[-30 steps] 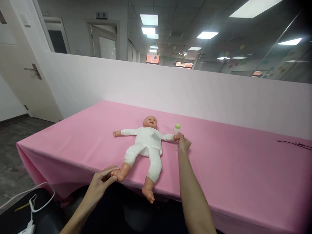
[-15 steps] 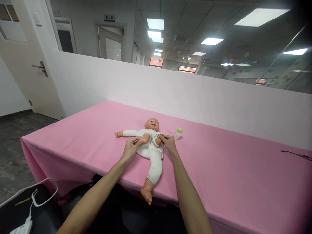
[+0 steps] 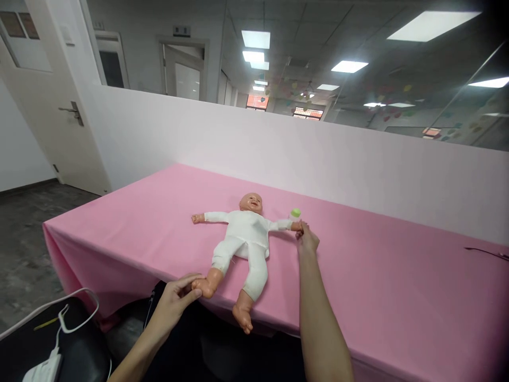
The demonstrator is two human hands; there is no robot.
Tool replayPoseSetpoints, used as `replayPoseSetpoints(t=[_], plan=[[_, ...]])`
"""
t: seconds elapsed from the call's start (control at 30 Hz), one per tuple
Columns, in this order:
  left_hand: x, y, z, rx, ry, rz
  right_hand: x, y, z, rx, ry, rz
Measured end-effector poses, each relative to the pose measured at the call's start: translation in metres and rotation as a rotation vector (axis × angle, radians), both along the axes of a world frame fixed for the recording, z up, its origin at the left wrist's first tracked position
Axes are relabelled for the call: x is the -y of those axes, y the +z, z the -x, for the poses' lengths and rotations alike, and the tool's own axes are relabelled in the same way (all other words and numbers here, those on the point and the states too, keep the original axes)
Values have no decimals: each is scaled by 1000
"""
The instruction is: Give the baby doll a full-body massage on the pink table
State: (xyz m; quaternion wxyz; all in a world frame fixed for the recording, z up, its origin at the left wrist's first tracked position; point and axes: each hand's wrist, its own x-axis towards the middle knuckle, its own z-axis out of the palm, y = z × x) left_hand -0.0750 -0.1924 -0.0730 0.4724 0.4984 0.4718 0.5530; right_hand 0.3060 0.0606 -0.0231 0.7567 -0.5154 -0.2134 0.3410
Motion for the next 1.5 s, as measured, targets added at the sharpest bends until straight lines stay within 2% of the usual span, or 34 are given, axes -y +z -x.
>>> replayPoseSetpoints(t=[0.07, 0.13, 0.23, 0.33, 0.4, 0.47, 0.6, 0.7, 0.8, 0.87, 0.93, 1.03, 1.1, 1.17, 1.27, 1.33, 1.37, 1.43, 1.5], plan=[[-13, 10, -7, 5, 28, -44, 1, 11, 11, 38, 136, -148], [-38, 28, -19, 6, 36, -119, 4, 18, 26, 198, 319, -204], [-89, 51, -42, 38, 0, -231, 15, 16, 54, 494, 605, -147], [-130, 57, -65, 116, -32, -286, 22, 9, 73, 626, 739, -116], [-140, 55, -72, 160, -32, -299, 20, 8, 77, 594, 712, -128], [-134, 53, -71, 156, -35, -285, 14, 8, 71, 490, 590, -149], [-87, 46, -42, 72, -32, -200, -1, -2, 41, 219, 159, -137], [-44, 27, -15, 9, -40, -109, -6, -18, 14, 190, -59, 38], [-14, 2, -1, -34, -86, -28, -6, -26, -1, 173, -119, 165], [-7, -6, 1, -23, -109, -1, -6, -21, 0, 130, -83, 107], [-10, -1, -3, -2, -94, -9, -5, -9, 8, 92, 30, -34], [-35, 28, -18, 10, -10, -102, 0, 9, 27, 149, 283, -194], [-64, 50, -32, 7, 12, -195, 7, 16, 42, 301, 448, -188], [-97, 63, -48, 4, -3, -278, 15, 18, 56, 489, 594, -152], [-139, 63, -69, 29, -31, -329, 22, 16, 70, 651, 699, -153], [-148, 59, -73, 53, -42, -317, 19, 14, 71, 622, 651, -161], [-145, 58, -71, 60, -41, -305, 16, 12, 68, 569, 583, -158], [-128, 57, -60, 60, -34, -277, 8, 5, 57, 417, 373, -145], [-101, 57, -41, 42, -33, -233, 1, -4, 39, 289, 137, -109]])
